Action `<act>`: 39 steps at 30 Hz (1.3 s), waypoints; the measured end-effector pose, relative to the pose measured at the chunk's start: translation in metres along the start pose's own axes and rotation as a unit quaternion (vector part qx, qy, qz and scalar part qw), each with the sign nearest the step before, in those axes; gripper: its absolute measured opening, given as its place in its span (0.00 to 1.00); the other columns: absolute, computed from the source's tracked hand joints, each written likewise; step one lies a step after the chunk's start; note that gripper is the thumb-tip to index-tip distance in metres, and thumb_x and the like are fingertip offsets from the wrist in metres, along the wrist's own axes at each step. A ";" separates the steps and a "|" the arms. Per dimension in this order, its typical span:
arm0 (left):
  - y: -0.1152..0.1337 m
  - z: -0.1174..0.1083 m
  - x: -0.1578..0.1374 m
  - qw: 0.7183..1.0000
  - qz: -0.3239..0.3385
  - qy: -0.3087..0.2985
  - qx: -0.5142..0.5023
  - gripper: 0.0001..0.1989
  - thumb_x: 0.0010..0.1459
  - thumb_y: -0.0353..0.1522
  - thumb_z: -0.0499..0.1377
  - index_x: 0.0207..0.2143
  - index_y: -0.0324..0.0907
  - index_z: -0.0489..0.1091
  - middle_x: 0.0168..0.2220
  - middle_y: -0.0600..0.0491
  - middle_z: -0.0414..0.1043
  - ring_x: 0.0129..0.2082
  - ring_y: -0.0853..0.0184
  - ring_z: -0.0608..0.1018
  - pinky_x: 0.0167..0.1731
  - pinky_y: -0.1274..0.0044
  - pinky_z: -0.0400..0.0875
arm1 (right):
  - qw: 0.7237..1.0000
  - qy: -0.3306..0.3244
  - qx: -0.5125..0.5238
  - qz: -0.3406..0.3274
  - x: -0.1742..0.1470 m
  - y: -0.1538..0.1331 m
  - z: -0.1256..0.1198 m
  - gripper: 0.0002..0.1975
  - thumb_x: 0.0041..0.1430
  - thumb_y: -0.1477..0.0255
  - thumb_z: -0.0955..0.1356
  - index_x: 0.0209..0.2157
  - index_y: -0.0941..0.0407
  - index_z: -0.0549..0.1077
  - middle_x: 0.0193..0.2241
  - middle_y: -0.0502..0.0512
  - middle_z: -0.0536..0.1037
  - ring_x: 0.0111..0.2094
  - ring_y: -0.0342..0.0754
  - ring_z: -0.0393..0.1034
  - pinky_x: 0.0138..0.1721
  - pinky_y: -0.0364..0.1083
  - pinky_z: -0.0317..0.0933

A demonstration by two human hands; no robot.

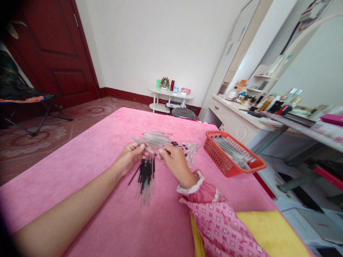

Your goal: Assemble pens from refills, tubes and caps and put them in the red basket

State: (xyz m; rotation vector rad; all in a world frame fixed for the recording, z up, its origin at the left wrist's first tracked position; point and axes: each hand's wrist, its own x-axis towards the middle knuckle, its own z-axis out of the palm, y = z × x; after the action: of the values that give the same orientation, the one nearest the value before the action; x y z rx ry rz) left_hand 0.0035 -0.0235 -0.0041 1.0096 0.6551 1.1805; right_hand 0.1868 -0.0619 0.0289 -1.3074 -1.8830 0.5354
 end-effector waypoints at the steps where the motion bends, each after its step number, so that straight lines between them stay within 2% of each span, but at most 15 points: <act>1: 0.000 0.000 0.000 1.000 -0.003 0.004 0.000 0.14 0.48 0.37 0.64 0.34 0.35 0.71 0.23 0.51 0.73 0.22 0.71 0.75 0.23 0.82 0.68 | 1.000 0.011 -0.005 0.006 0.001 0.003 -0.003 0.15 0.60 0.68 0.61 0.23 0.58 0.69 0.19 0.49 0.71 0.21 0.41 0.65 0.25 0.39 0.55; 3: 0.001 0.001 0.000 1.000 -0.006 0.007 0.002 0.15 0.48 0.38 0.63 0.34 0.35 0.71 0.24 0.50 0.74 0.22 0.71 0.75 0.23 0.82 0.69 | 0.998 0.038 -0.036 0.023 0.004 0.010 -0.009 0.12 0.58 0.69 0.62 0.25 0.58 0.70 0.20 0.49 0.72 0.21 0.41 0.66 0.25 0.40 0.55; 7: 0.001 0.000 0.000 1.000 -0.009 -0.003 0.010 0.14 0.50 0.38 0.62 0.34 0.35 0.70 0.24 0.50 0.74 0.22 0.71 0.76 0.23 0.82 0.69 | 0.978 0.078 -0.188 0.055 0.007 0.025 -0.025 0.06 0.53 0.70 0.65 0.27 0.56 0.73 0.25 0.52 0.76 0.26 0.44 0.67 0.27 0.41 0.53; 12: 0.001 0.000 -0.001 1.000 -0.007 -0.004 0.010 0.13 0.51 0.37 0.61 0.34 0.36 0.70 0.23 0.51 0.74 0.22 0.71 0.75 0.23 0.82 0.69 | 0.948 0.082 -0.285 0.113 0.005 0.041 -0.044 0.06 0.51 0.70 0.66 0.30 0.55 0.75 0.28 0.53 0.77 0.29 0.45 0.68 0.28 0.41 0.53; 19: 0.001 0.000 -0.001 1.000 -0.007 0.001 0.011 0.13 0.50 0.37 0.62 0.33 0.35 0.70 0.23 0.50 0.74 0.21 0.72 0.75 0.23 0.82 0.69 | 0.938 0.038 -0.309 0.153 0.002 0.055 -0.046 0.06 0.50 0.68 0.68 0.31 0.54 0.75 0.30 0.52 0.77 0.31 0.45 0.69 0.29 0.42 0.54; 27: 0.000 -0.001 0.000 1.000 -0.007 -0.001 0.013 0.14 0.50 0.38 0.62 0.33 0.35 0.70 0.24 0.50 0.74 0.22 0.72 0.75 0.23 0.82 0.69 | 0.944 0.049 -0.292 0.145 0.001 0.062 -0.038 0.06 0.51 0.70 0.66 0.31 0.55 0.74 0.29 0.52 0.76 0.33 0.45 0.68 0.32 0.42 0.54; 39: 0.000 -0.001 0.000 1.000 -0.008 -0.003 0.020 0.13 0.50 0.38 0.62 0.32 0.35 0.70 0.24 0.50 0.74 0.21 0.72 0.75 0.23 0.82 0.69 | 0.950 0.054 -0.276 0.134 -0.001 0.064 -0.036 0.07 0.52 0.71 0.65 0.32 0.55 0.74 0.29 0.51 0.77 0.29 0.44 0.67 0.27 0.41 0.51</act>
State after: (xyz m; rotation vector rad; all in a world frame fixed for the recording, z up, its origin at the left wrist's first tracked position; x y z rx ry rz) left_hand 0.0027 -0.0234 -0.0050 1.0406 0.6826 1.1541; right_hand 0.2527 -0.0408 0.0059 -1.9312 -1.8391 0.0545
